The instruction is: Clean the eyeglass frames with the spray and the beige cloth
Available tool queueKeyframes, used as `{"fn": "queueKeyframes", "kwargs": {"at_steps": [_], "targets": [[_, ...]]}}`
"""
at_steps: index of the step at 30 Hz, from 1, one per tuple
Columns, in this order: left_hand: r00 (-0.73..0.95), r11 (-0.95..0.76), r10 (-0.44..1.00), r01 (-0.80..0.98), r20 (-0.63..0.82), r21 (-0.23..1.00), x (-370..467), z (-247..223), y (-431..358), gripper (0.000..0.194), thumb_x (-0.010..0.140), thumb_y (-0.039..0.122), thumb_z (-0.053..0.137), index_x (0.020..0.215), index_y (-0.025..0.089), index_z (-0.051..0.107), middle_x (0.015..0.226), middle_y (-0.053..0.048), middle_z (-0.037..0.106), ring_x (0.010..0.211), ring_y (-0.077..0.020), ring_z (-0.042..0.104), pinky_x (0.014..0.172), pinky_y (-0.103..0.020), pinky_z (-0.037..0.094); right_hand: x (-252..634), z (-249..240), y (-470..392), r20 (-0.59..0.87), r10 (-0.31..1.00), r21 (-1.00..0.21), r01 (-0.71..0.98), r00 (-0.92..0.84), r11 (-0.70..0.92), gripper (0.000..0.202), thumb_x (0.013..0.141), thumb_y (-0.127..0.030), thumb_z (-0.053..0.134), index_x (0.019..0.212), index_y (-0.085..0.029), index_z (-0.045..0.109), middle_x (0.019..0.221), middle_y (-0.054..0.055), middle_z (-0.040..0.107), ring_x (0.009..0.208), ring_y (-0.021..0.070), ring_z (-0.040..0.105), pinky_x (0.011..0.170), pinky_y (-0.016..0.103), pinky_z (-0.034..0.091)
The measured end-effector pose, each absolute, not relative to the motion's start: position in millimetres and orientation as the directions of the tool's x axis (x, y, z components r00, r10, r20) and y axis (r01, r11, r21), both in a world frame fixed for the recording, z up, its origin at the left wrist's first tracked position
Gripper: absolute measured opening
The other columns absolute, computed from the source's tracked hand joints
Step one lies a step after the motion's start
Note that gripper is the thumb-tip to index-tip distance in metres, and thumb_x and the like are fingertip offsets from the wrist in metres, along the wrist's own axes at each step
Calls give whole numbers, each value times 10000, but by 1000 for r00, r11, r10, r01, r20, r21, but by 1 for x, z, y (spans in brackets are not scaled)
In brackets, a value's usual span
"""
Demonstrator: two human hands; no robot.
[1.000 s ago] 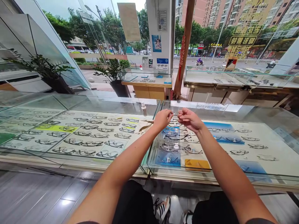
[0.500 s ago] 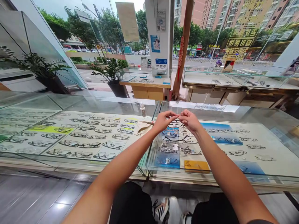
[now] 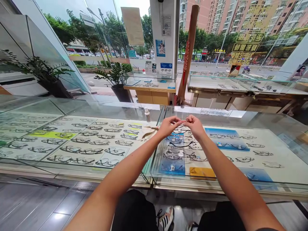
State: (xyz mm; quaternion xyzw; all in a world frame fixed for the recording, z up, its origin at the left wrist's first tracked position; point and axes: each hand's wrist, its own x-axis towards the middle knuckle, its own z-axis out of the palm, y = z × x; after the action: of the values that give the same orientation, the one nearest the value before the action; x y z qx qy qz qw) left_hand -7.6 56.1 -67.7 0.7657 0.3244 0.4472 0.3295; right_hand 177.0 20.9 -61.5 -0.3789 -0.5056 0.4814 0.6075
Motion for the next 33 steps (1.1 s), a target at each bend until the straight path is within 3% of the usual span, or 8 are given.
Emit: {"fn": "queueKeyframes", "kwargs": {"at_steps": [10, 15, 19, 22, 25, 27, 33], "targets": [[388, -614, 776, 283, 498, 737, -7, -65, 48, 340, 987, 505, 653, 962, 175, 730, 955, -70, 792, 880, -192, 699, 779, -299, 518, 177, -58, 20, 238, 971, -953, -194, -11, 232, 531, 575, -312, 873, 688, -256, 357, 682, -78, 394, 880, 229, 667, 833, 337, 447], [410, -629, 767, 325, 494, 706, -7, -65, 45, 321, 996, 498, 639, 959, 190, 721, 948, -54, 778, 884, -190, 690, 697, -271, 477, 179, -59, 20, 218, 975, -951, -231, -32, 205, 496, 571, -234, 847, 687, -246, 365, 682, -80, 399, 820, 189, 620, 812, 323, 422], [448, -650, 747, 337, 491, 681, -5, -63, 49, 285, 1016, 466, 621, 1001, 200, 723, 974, -40, 781, 900, -187, 695, 771, -292, 495, 183, -59, 24, 195, 981, -936, -302, -19, 180, 452, 557, -171, 787, 704, -242, 366, 704, -70, 425, 796, 158, 577, 734, 294, 393], [504, -684, 727, 475, 466, 554, -4, -53, 65, 248, 1046, 384, 570, 1033, 201, 737, 996, -51, 784, 930, -205, 690, 831, -326, 490, 192, -58, 29, 170, 985, -919, -361, 7, 161, 432, 538, -131, 738, 719, -240, 361, 748, -62, 434, 763, 132, 531, 659, 269, 352], [568, -664, 736, 714, 368, 224, 0, -42, 89, 230, 1027, 283, 577, 1025, 207, 794, 1052, -90, 779, 1025, -261, 665, 869, -372, 460, 201, -59, 35, 143, 990, -905, -402, 19, 138, 436, 507, -94, 723, 721, -235, 370, 785, -61, 448, 707, 101, 453, 615, 245, 320], [589, -631, 748, 774, 305, 53, 4, -37, 106, 208, 987, 252, 630, 1018, 214, 833, 1090, -116, 768, 1088, -299, 640, 892, -396, 440, 207, -60, 38, 123, 992, -900, -420, 10, 116, 441, 485, -69, 724, 719, -229, 386, 811, -57, 467, 701, 92, 438, 597, 230, 305], [609, -622, 756, 783, 242, -24, 26, -46, 138, 183, 898, 255, 735, 1018, 219, 869, 1101, -140, 759, 1138, -327, 617, 933, -406, 416, 215, -60, 41, 92, 992, -879, -474, -85, 41, 484, 459, 1, 743, 733, -224, 412, 885, -49, 516, 730, 89, 462, 577, 202, 332]]}}
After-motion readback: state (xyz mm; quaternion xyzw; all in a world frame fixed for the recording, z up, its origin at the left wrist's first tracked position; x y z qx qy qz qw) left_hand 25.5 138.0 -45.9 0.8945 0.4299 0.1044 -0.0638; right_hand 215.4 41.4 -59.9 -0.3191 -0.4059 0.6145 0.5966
